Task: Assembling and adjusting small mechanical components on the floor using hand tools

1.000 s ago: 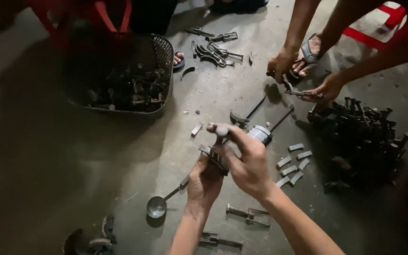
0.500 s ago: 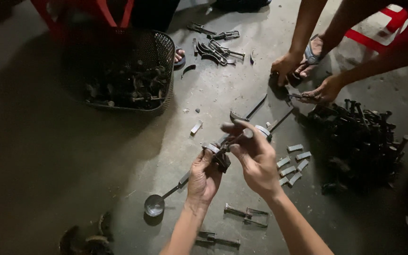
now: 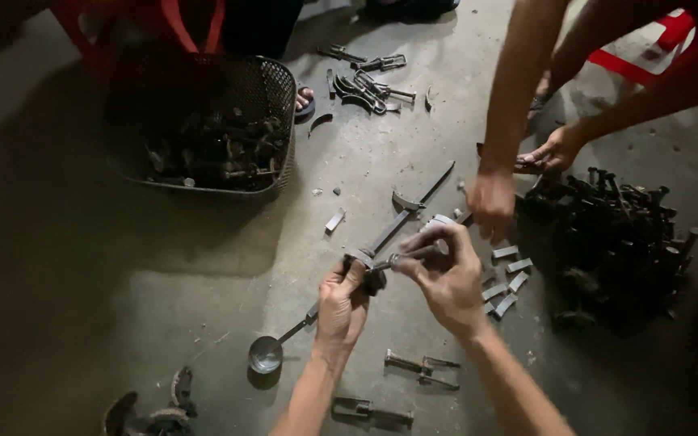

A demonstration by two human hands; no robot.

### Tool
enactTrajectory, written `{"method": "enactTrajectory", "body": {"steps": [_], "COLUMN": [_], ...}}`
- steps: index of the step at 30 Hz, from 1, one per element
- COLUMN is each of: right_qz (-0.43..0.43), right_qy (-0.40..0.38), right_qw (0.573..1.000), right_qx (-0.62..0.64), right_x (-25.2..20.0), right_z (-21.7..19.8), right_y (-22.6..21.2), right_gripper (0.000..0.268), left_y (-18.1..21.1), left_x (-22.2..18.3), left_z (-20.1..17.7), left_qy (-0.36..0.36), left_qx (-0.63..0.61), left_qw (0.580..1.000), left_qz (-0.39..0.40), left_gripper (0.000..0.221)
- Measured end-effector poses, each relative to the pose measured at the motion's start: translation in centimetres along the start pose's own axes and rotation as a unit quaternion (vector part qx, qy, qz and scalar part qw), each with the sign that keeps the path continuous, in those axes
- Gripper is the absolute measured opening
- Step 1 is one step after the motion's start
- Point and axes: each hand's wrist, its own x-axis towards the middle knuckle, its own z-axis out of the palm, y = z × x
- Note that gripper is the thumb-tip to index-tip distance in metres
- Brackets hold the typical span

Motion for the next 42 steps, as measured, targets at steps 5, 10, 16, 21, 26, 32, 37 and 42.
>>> {"method": "enactTrajectory", "body": {"steps": [5,10,16,21,26,32,37,42], "right_qz": [-0.367,-0.331,-0.094,-0.222,0.144,0.468,0.442,-0.146], "right_qy": [-0.162,-0.242,-0.322,-0.260,-0.266,-0.208,-0.173,-0.112], "right_qw": [0.797,0.774,0.902,0.808,0.941,0.821,0.870,0.881], "right_qx": [-0.452,-0.483,-0.272,-0.479,-0.154,0.250,0.135,-0.436], "right_x": [1.8,1.9,0.2,-1.0,-2.2,-4.1,-5.3,-7.0], "right_z": [-3.3,-3.7,-5.0,-4.6,-5.6,-7.3,-6.1,-6.2], "right_y": [-0.8,-0.1,0.9,0.7,1.8,6.3,5.6,7.9], "right_gripper": [0.005,0.009,0.033,0.024,0.041,0.045,0.044,0.019], "left_y": [2.0,5.1,6.1,5.5,7.0,6.3,5.3,2.9], "left_x": [1.2,-1.1,-0.7,-0.5,-1.2,0.7,1.8,1.9], "left_z": [-0.9,2.2,1.6,1.5,3.6,3.6,2.6,0.2], "left_qy": [-0.027,-0.074,-0.187,-0.173,-0.243,-0.344,-0.327,-0.283], "left_qx": [0.199,0.313,0.424,0.401,0.465,0.601,0.787,0.723], "left_qw": [0.974,0.937,0.865,0.879,0.825,0.697,0.519,0.626], "left_qz": [0.109,0.135,0.191,0.191,0.209,0.185,0.061,0.066], "left_gripper": [0.017,0.016,0.013,0.012,0.019,0.021,0.058,0.038]}}
